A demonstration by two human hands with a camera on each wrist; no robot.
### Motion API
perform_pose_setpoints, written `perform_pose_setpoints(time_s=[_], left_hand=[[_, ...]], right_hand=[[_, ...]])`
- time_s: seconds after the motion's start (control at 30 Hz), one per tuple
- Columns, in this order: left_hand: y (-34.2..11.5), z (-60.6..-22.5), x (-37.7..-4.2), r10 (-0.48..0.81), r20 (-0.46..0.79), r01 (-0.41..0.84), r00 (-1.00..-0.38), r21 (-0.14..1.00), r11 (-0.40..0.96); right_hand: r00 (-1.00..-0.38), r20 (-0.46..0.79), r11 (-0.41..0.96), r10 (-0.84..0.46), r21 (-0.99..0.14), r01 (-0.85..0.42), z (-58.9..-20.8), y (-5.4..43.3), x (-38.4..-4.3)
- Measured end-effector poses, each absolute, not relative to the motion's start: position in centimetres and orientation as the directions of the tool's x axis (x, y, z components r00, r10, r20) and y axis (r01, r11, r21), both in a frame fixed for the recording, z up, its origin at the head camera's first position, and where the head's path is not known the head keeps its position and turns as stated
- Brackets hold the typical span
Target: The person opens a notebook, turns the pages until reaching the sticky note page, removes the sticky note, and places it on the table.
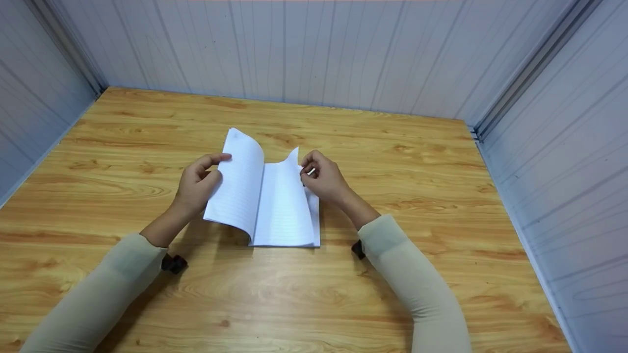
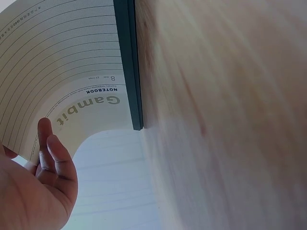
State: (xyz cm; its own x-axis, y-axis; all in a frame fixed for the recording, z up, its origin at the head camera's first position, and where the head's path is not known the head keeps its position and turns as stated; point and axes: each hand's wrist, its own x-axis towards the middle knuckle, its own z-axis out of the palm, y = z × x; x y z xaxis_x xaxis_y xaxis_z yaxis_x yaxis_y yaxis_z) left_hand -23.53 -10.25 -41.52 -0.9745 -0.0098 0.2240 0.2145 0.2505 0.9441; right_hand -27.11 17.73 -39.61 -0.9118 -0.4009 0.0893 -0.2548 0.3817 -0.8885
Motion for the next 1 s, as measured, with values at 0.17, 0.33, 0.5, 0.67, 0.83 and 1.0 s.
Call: perform_pose_setpoints(time_s=[0.17, 0.33, 0.5, 0.67, 0.83, 1.0], left_hand=[[-10.2, -41.0, -23.2, -0.006, 0.223, 0.214, -0.975, 0.946, 0.244], [-10.3, -41.3, -23.5, -0.009, 0.207, 0.199, -0.978, 0.950, 0.240], [-10.3, -41.4, -23.5, -0.006, 0.188, 0.182, -0.982, 0.956, 0.231], [-10.3, -41.4, -23.5, -0.007, 0.200, 0.193, -0.980, 0.954, 0.230], [-10.3, -41.4, -23.5, -0.016, 0.202, 0.193, -0.979, 0.953, 0.234], [-10.4, -41.3, -23.6, -0.016, 0.212, 0.203, -0.977, 0.953, 0.223]], right_hand=[[-0.876, 0.106, 0.397, -0.470, -0.861, -0.317, -38.6, 17.0, -26.3], [-0.859, 0.088, 0.418, -0.504, -0.845, -0.332, -39.3, 16.9, -26.6], [-0.846, 0.085, 0.417, -0.526, -0.841, -0.344, -41.0, 17.2, -27.6], [-0.825, 0.092, 0.422, -0.558, -0.824, -0.378, -41.1, 17.0, -27.3], [-0.793, 0.089, 0.447, -0.603, -0.786, -0.427, -41.2, 16.7, -27.1], [-0.768, 0.072, 0.481, -0.637, -0.740, -0.469, -41.1, 16.4, -26.8]])
